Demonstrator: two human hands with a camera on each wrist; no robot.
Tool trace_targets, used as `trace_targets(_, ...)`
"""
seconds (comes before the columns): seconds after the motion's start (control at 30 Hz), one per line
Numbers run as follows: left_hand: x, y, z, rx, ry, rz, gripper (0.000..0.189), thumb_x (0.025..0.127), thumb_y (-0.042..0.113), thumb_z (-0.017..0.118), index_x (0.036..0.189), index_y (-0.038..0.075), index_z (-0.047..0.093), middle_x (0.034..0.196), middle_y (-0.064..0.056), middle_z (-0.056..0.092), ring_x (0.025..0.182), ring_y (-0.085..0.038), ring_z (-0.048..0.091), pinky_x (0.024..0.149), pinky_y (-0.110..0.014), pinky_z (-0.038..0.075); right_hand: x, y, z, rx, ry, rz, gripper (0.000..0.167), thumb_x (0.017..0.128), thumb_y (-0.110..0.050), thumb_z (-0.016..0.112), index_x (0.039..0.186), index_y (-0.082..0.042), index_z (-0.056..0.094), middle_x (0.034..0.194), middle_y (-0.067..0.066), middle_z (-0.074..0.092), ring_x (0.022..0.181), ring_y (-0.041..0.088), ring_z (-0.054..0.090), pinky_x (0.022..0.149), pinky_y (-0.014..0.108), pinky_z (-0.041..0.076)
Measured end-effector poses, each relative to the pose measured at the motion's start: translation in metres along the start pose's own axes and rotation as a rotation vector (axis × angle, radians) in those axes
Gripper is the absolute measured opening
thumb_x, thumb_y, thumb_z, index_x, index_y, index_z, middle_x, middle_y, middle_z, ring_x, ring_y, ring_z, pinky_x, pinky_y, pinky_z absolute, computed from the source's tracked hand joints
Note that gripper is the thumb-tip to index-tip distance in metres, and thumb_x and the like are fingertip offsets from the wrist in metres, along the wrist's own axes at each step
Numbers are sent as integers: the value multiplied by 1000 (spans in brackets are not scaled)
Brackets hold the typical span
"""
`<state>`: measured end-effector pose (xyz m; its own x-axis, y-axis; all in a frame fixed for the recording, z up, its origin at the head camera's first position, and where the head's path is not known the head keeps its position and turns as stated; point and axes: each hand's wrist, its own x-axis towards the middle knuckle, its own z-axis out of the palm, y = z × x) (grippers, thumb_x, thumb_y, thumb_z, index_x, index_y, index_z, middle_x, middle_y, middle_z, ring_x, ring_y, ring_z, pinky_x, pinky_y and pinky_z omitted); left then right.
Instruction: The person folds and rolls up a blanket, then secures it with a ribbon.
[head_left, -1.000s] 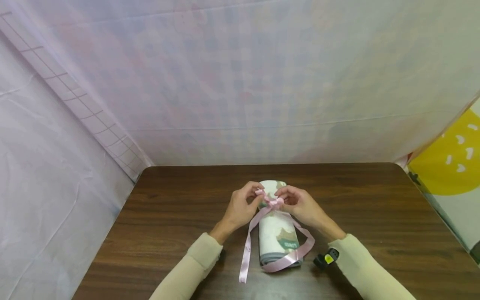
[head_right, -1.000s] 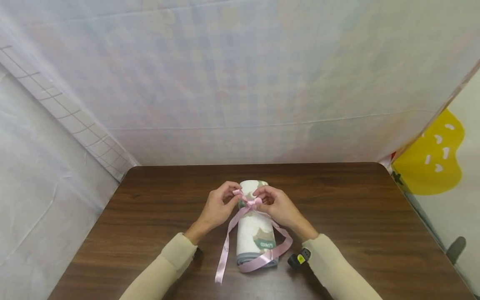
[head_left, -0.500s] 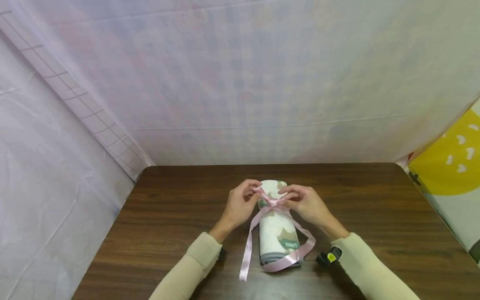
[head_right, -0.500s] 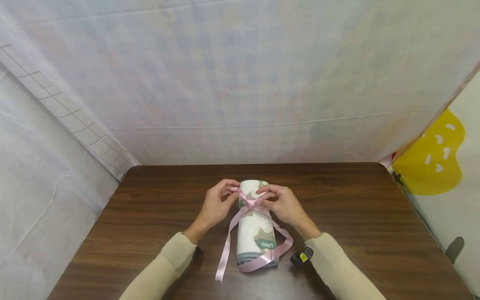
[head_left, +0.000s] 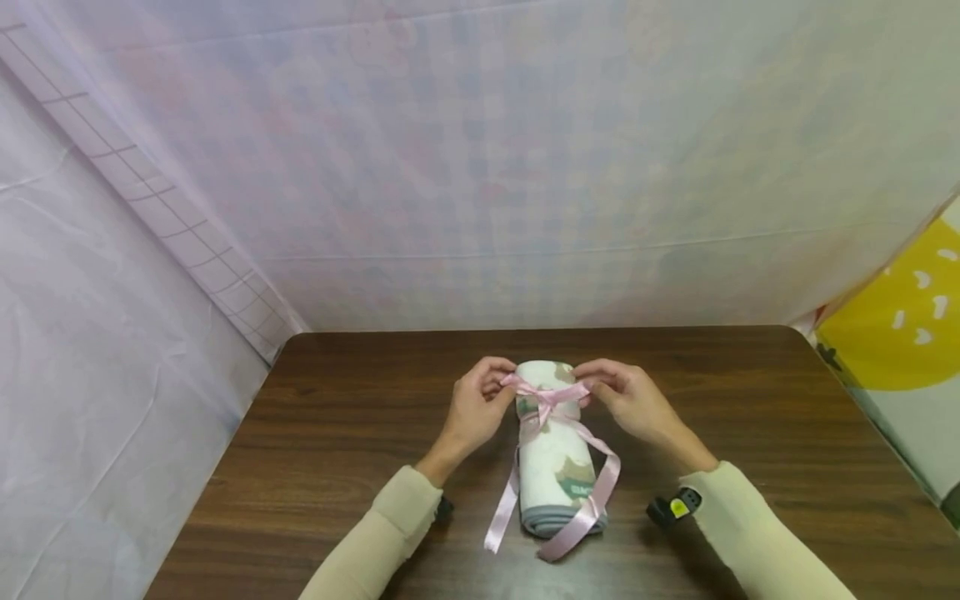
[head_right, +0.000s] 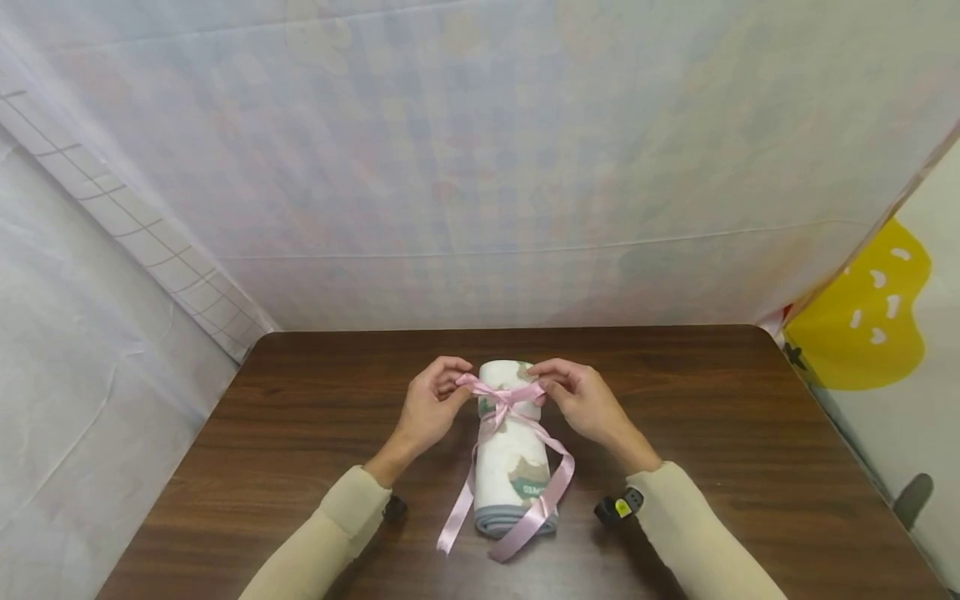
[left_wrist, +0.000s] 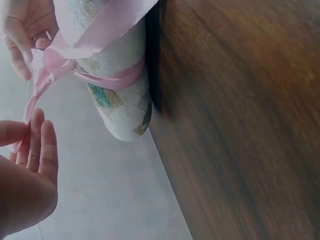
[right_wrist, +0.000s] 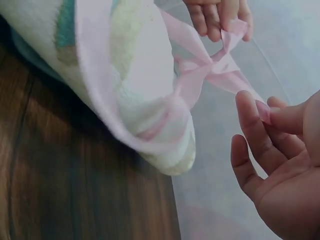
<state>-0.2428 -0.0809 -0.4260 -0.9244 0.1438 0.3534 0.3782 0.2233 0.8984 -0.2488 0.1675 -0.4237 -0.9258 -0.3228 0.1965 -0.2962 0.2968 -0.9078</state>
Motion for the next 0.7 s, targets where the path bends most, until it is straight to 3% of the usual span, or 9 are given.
trace_targets(0.1, 0, -2, 0, -13, 7, -18, 24, 88, -6, 66, 111, -3, 63, 90, -18, 73, 82, -36, 70, 72, -28, 56, -1, 0, -3, 2, -9, -13, 23, 100, 2, 51, 120, 5, 63, 91, 19, 71, 79, 29, 71, 72, 29, 57)
trace_targets(0.4, -1, -5, -1, 4, 0, -85, 24, 87, -5, 64, 111, -4, 62, 82, -13, 72, 78, -37, 69, 65, -21, 54, -2, 4, -8, -23, -27, -11, 24, 102, 2, 45, 116, 2, 65, 80, 11, 72, 79, 22, 68, 58, 28, 45)
trace_targets(0.57, -1, -6, 0, 21, -27, -108, 25, 88, -4, 62, 113, -4, 61, 83, -11, 71, 72, -16, 67, 64, -21, 54, -1, 6, -4, 30, -7, 90, 23, 102, -3, 48, 117, 2, 65, 87, 16, 72, 85, 23, 67, 67, 29, 45)
trace_targets(0.7, -1, -6, 0, 22, -35, -104, 25, 88, -4, 62, 112, -5, 61, 84, -11, 71, 70, -8, 63, 63, -20, 53, -1, 6, -2, 75, 4, 137, 24, 101, -7, 54, 120, 4, 63, 95, 19, 72, 88, 17, 67, 76, 30, 50)
